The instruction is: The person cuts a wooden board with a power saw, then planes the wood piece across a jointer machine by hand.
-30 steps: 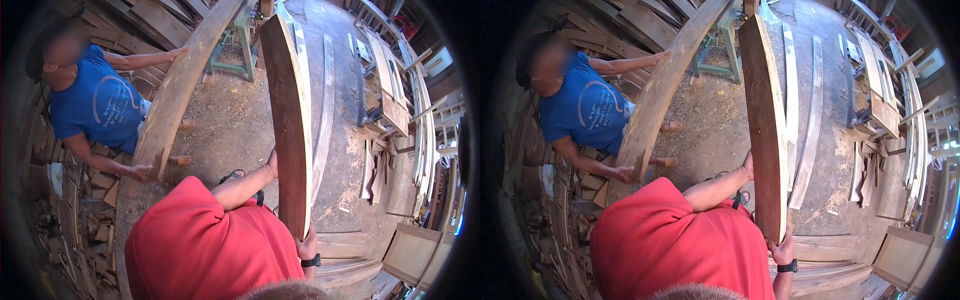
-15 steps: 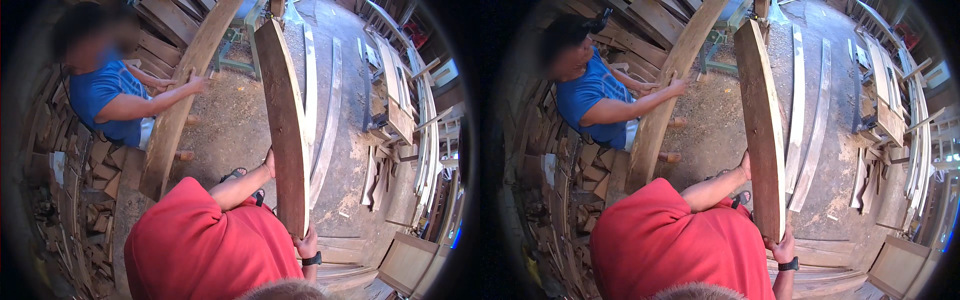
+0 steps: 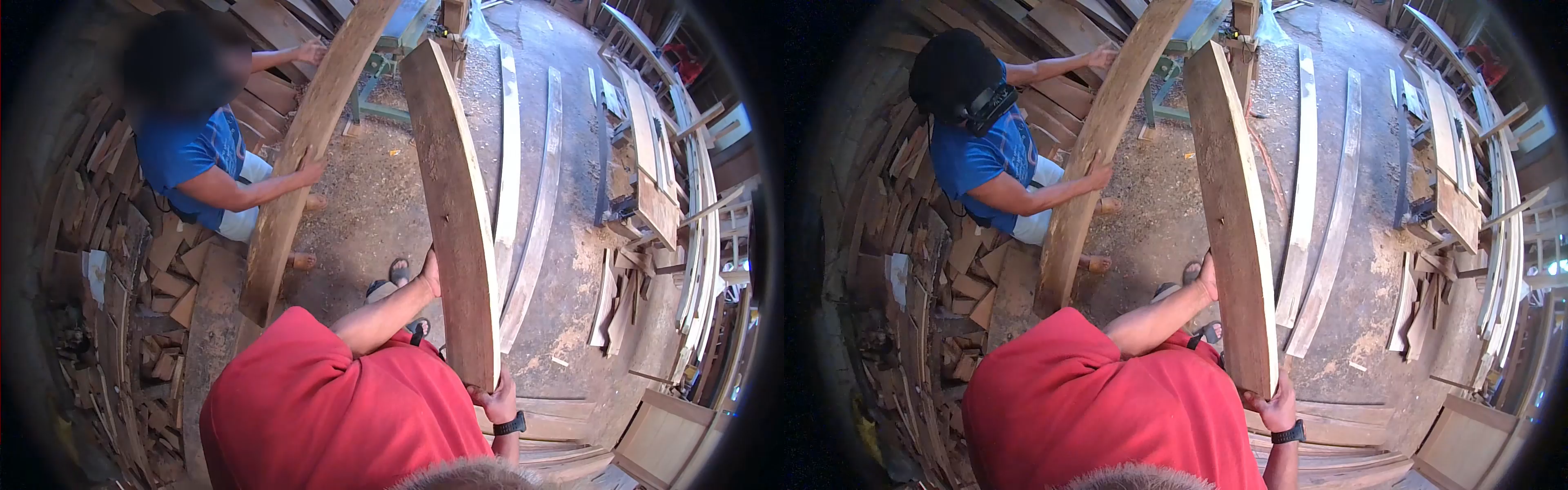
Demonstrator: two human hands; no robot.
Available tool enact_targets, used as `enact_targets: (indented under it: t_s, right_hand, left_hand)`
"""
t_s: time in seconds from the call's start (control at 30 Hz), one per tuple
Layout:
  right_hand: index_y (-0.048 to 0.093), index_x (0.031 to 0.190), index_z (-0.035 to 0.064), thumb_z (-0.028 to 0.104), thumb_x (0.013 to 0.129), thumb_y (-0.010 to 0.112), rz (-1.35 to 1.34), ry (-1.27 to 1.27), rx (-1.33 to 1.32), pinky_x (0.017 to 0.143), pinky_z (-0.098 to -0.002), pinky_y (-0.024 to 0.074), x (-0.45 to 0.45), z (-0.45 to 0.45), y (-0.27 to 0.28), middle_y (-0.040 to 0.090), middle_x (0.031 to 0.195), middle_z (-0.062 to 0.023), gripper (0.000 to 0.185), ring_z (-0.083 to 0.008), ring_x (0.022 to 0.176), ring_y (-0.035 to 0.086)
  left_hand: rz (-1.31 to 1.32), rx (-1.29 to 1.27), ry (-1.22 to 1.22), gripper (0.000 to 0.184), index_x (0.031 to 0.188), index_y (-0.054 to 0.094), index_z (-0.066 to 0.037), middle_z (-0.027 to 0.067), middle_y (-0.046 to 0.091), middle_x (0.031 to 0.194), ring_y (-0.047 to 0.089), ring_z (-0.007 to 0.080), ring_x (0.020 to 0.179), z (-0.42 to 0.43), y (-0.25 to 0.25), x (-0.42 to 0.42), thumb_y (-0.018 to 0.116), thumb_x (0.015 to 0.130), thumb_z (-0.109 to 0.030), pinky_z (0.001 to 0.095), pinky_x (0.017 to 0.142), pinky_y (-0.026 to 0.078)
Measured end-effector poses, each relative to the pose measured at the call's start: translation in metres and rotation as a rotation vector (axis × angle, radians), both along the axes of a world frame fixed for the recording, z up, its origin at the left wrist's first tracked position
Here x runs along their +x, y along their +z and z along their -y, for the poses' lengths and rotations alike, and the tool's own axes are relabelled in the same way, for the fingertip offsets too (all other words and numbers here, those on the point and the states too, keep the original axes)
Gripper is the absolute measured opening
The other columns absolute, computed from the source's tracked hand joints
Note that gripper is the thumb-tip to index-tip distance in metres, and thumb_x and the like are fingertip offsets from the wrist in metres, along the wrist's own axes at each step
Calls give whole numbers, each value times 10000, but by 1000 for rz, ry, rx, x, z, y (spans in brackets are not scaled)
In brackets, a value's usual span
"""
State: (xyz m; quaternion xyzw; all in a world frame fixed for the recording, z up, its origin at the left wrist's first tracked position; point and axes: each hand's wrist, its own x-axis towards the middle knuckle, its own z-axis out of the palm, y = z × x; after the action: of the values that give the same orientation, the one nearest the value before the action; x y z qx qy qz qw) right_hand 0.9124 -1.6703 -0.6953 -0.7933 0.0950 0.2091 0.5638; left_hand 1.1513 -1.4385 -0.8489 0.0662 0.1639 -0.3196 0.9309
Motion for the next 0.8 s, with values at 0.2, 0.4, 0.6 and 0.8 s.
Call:
enact_targets:
  t_s: [0.2,0.4,0.6,0.8]
  right_hand:
    - [536,1390,-20,46,717,909,-82,-5,240,981,-360,528,77,12,-13,673,1241,-94,773,-197,1134,637]
    - [507,1446,-20,40,715,906,-216,-60,296,1010,-369,533,156,-1,1,661,1291,-88,835,-193,1183,627]
    - [497,1466,-26,47,681,905,-287,-110,402,1019,-367,524,220,14,-19,664,1295,-81,888,-190,1190,622]
    - [526,1451,-7,47,656,888,-343,-133,533,1039,-353,499,263,32,-45,671,1293,-70,875,-195,1187,628]
  left_hand:
    - [3,30,106,724,1383,633,-108,107,681,1346,659,315,1192,-6,21,71,469,971,-682,511,1056,505]
    - [46,100,156,741,1425,588,-112,102,653,1381,633,315,1231,-18,36,144,431,989,-689,499,1076,495]
    - [115,208,190,852,1503,499,-134,109,590,1458,579,324,1304,-21,56,190,430,952,-780,510,1117,451]
    - [129,279,247,895,1527,453,-109,131,587,1444,569,330,1312,-13,66,229,498,930,-774,509,1120,447]
